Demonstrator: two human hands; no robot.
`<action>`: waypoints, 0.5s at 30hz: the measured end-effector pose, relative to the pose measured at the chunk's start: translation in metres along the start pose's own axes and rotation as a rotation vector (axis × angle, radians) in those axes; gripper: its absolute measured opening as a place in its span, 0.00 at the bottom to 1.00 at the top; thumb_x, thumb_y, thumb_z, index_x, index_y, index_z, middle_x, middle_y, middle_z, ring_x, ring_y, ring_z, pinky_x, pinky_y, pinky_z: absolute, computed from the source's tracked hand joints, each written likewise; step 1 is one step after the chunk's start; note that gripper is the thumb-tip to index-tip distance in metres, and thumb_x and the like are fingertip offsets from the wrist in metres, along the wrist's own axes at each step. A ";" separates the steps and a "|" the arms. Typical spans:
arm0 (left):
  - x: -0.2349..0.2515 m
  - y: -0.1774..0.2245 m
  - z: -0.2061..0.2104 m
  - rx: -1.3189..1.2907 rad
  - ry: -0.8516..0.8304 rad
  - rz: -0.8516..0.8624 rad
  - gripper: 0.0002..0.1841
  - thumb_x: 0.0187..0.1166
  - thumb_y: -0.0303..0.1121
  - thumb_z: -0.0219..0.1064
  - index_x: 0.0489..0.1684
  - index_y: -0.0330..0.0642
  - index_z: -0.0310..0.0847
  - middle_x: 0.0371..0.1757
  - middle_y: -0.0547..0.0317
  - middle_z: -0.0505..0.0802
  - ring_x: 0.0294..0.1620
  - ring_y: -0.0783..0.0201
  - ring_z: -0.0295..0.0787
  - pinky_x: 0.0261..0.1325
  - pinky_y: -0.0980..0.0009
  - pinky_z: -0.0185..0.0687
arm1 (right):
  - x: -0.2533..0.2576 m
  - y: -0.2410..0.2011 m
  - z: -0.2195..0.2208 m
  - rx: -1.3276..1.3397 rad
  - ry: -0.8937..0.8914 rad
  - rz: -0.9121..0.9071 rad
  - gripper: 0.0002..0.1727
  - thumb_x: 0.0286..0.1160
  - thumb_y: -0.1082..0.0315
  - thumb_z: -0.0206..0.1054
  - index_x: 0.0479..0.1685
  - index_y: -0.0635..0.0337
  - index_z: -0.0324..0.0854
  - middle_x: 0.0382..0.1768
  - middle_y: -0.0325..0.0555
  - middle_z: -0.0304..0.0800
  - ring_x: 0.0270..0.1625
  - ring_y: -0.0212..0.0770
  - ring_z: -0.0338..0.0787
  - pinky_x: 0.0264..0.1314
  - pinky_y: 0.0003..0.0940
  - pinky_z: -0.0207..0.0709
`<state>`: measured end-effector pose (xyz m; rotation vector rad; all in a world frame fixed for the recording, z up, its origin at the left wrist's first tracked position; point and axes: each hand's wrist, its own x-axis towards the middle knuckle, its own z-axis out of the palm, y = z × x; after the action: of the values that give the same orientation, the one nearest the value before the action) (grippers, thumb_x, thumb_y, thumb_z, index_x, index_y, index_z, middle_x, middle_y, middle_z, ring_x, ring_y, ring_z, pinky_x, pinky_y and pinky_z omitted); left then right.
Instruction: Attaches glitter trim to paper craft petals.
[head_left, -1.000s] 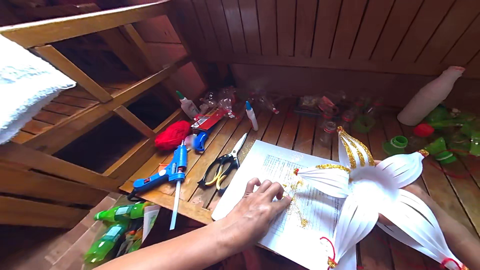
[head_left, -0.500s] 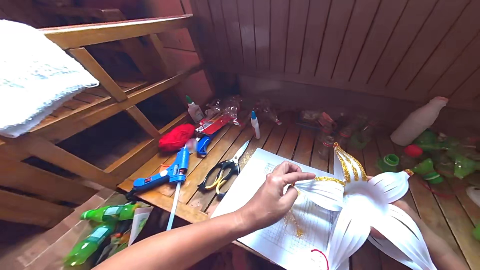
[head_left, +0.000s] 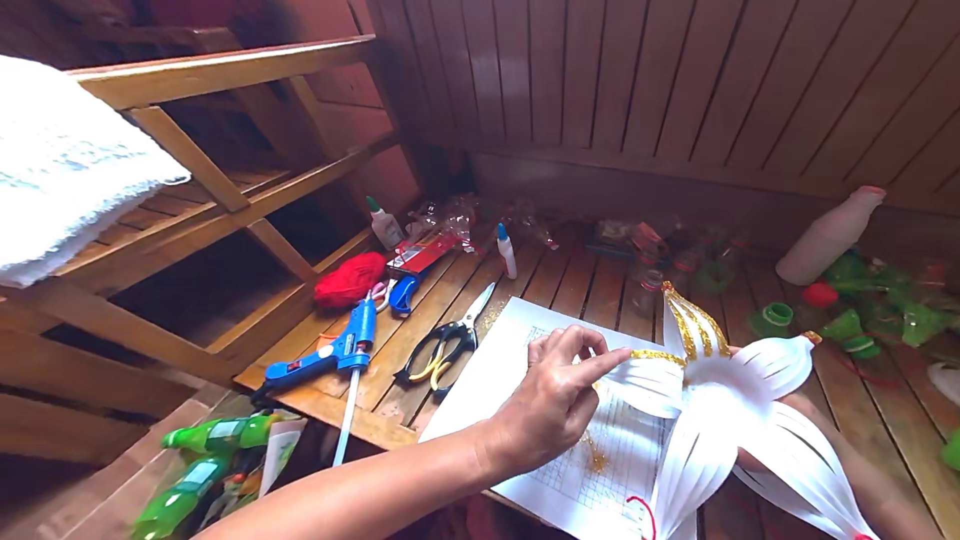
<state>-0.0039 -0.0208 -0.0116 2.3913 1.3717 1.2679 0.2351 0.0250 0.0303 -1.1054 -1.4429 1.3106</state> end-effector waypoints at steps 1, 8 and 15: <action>0.000 0.000 0.000 0.019 -0.003 0.011 0.28 0.67 0.21 0.58 0.68 0.50 0.89 0.51 0.55 0.88 0.55 0.60 0.82 0.63 0.53 0.67 | 0.002 0.005 -0.001 0.037 -0.002 -0.016 0.11 0.80 0.86 0.50 0.37 0.71 0.78 0.28 0.32 0.86 0.34 0.11 0.83 0.46 0.07 0.77; 0.001 -0.003 0.002 0.087 0.010 0.060 0.28 0.68 0.21 0.58 0.68 0.50 0.89 0.51 0.55 0.88 0.54 0.60 0.82 0.62 0.54 0.66 | 0.019 0.044 -0.027 -0.026 -0.189 -0.268 0.08 0.80 0.81 0.55 0.44 0.70 0.81 0.37 0.29 0.90 0.46 0.11 0.86 0.57 0.09 0.77; 0.001 -0.002 0.002 0.174 0.012 0.101 0.27 0.68 0.21 0.59 0.68 0.50 0.89 0.52 0.55 0.89 0.54 0.58 0.83 0.63 0.52 0.65 | 0.053 0.071 -0.030 0.146 -0.197 -0.172 0.16 0.74 0.84 0.52 0.29 0.59 0.83 0.27 0.22 0.89 0.36 0.09 0.84 0.47 0.07 0.76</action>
<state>-0.0039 -0.0182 -0.0135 2.6025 1.4369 1.2346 0.2559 0.0866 -0.0370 -0.7562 -1.5216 1.4071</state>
